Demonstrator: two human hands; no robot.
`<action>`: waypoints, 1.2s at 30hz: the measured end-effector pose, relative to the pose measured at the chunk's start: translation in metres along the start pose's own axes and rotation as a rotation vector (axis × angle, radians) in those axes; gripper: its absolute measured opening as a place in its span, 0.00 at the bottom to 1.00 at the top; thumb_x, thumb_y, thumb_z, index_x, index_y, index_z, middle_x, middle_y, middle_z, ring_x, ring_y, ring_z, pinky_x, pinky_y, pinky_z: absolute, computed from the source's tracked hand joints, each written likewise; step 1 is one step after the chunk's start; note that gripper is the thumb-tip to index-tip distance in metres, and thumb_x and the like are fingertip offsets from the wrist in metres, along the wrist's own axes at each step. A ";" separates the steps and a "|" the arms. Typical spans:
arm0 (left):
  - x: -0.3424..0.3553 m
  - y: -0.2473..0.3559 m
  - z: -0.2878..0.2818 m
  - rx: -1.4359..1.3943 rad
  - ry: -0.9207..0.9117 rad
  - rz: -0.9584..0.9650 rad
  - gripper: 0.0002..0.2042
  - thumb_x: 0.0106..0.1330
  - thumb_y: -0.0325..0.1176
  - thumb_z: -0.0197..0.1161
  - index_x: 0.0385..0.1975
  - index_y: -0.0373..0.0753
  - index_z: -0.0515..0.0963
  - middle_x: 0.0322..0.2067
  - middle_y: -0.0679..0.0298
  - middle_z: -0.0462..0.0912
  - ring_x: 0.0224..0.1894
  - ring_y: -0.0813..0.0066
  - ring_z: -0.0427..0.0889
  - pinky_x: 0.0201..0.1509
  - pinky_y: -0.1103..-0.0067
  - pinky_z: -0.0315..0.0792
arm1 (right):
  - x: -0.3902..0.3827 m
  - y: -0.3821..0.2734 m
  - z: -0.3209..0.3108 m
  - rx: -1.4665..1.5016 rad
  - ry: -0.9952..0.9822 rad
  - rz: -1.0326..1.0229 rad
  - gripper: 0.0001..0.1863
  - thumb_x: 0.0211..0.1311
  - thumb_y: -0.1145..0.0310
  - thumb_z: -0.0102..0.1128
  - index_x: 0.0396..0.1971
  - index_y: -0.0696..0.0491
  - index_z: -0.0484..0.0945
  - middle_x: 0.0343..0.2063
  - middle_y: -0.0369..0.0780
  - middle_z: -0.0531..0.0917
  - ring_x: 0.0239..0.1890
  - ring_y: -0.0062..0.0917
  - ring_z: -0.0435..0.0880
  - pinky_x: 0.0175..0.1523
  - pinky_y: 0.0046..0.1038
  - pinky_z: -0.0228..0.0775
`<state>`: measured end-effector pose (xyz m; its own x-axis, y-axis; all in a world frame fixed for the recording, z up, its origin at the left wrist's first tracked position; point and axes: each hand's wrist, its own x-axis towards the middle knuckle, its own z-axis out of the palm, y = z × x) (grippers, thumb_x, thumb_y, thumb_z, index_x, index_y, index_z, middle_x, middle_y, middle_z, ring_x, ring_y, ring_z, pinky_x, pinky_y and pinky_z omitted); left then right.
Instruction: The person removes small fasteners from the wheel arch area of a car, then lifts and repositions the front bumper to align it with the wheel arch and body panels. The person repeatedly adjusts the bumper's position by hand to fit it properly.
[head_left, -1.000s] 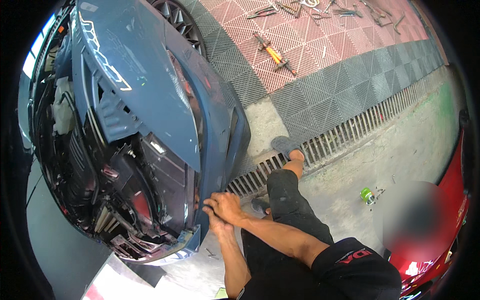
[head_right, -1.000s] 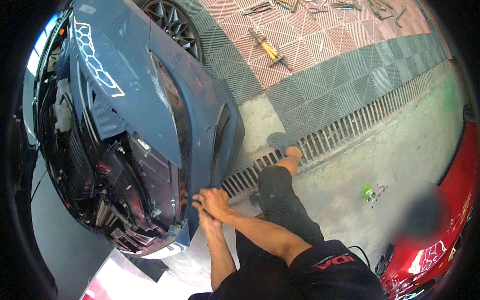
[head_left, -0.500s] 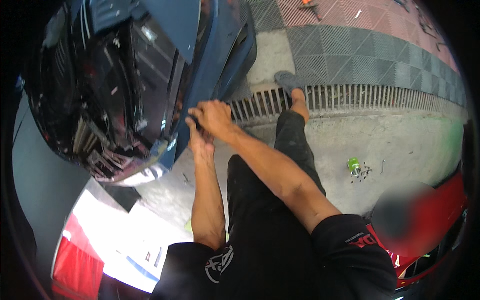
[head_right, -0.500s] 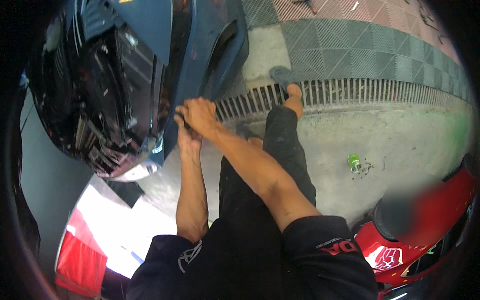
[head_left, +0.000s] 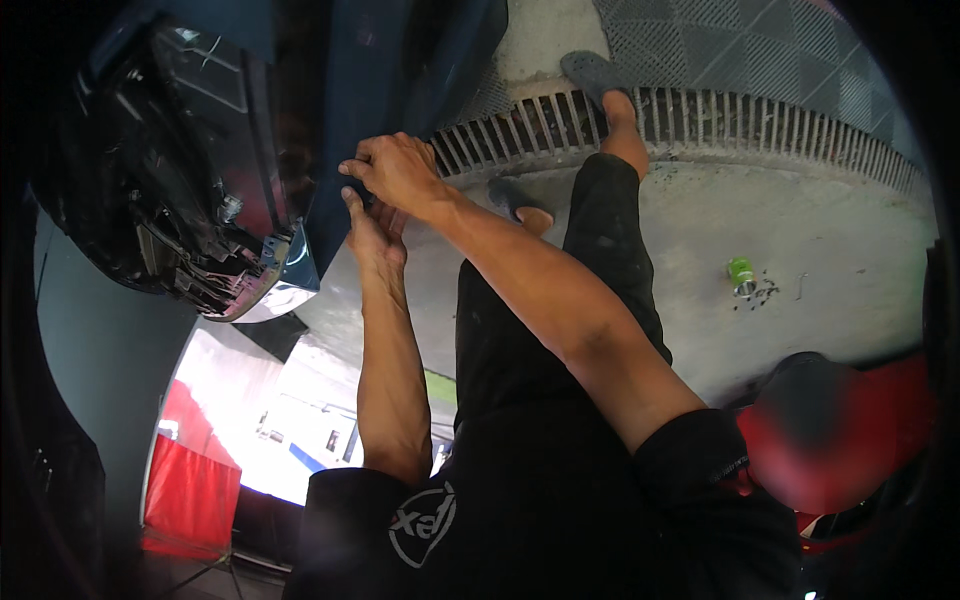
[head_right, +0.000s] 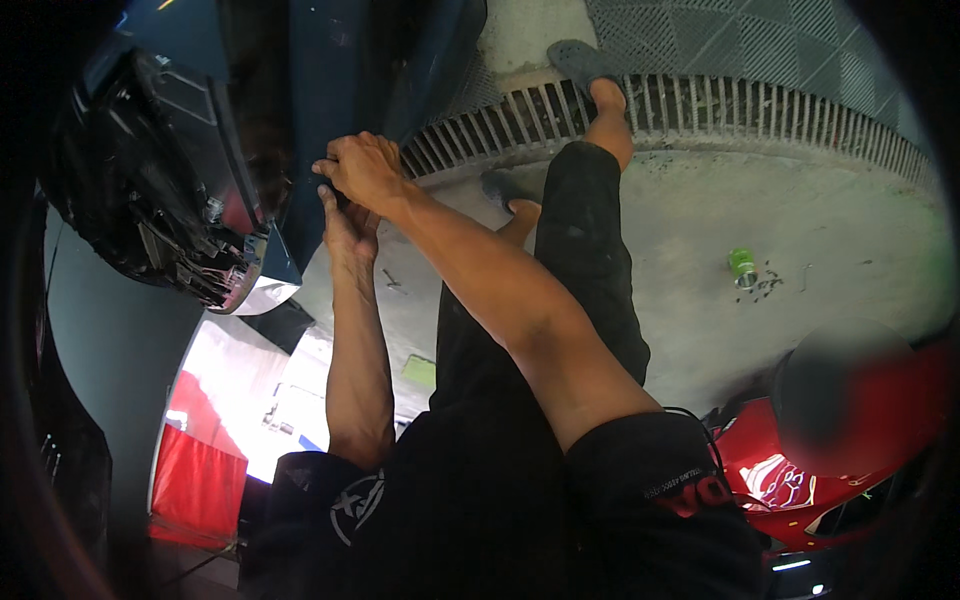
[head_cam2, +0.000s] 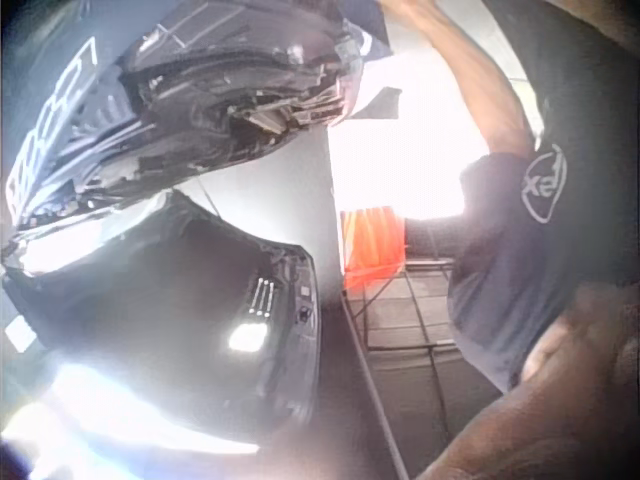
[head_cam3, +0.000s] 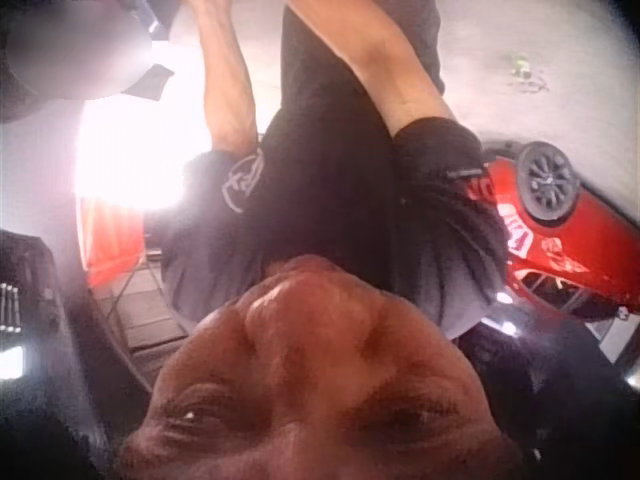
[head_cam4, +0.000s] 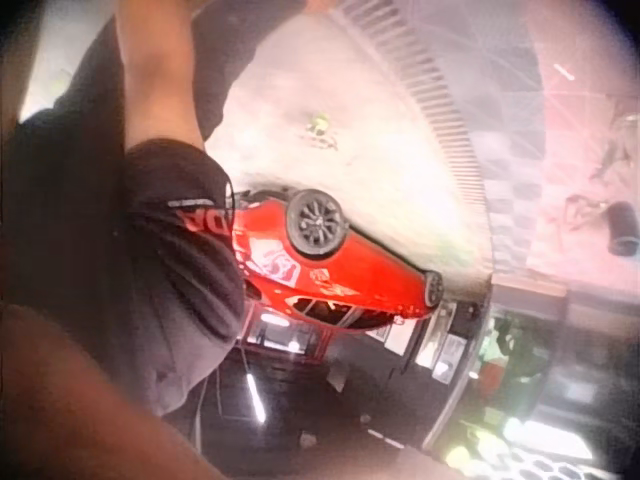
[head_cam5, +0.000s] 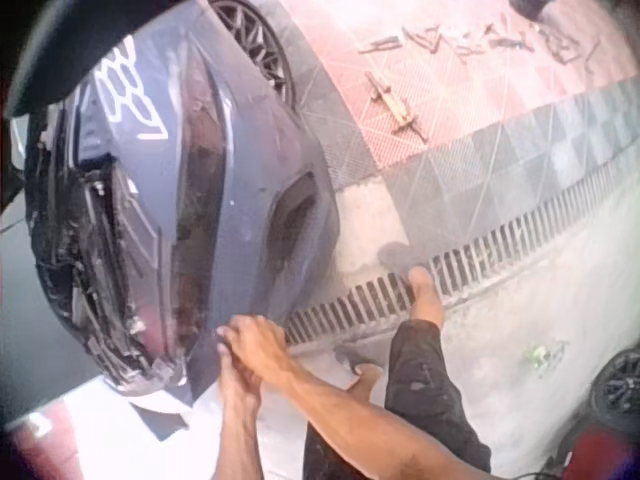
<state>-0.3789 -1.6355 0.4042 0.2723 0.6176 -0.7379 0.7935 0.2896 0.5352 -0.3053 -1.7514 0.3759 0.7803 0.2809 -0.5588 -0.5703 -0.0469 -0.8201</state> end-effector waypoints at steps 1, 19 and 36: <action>-0.002 -0.007 -0.006 0.069 -0.011 0.050 0.46 0.74 0.68 0.55 0.76 0.34 0.56 0.65 0.45 0.76 0.64 0.54 0.81 0.65 0.61 0.76 | -0.002 0.006 0.002 0.016 0.020 -0.002 0.17 0.65 0.54 0.70 0.31 0.55 0.90 0.26 0.50 0.88 0.36 0.47 0.90 0.48 0.48 0.78; -0.038 -0.022 -0.181 0.426 0.182 0.918 0.22 0.75 0.51 0.68 0.39 0.34 0.74 0.25 0.69 0.72 0.26 0.84 0.71 0.29 0.82 0.70 | -0.087 0.017 0.129 0.202 0.354 -0.101 0.20 0.65 0.53 0.70 0.39 0.58 0.86 0.31 0.48 0.89 0.39 0.41 0.91 0.48 0.42 0.78; -0.060 -0.177 -0.424 0.552 -0.166 0.015 0.31 0.70 0.54 0.71 0.53 0.27 0.79 0.40 0.57 0.86 0.36 0.71 0.84 0.41 0.75 0.79 | -0.164 -0.059 0.151 -0.521 -0.038 -0.050 0.21 0.69 0.50 0.63 0.42 0.55 0.88 0.35 0.48 0.90 0.47 0.48 0.88 0.54 0.47 0.76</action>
<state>-0.7663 -1.4138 0.5286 0.3319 0.4827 -0.8105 0.9433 -0.1701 0.2849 -0.4385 -1.6497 0.5345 0.7878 0.3294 -0.5204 -0.3220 -0.5001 -0.8039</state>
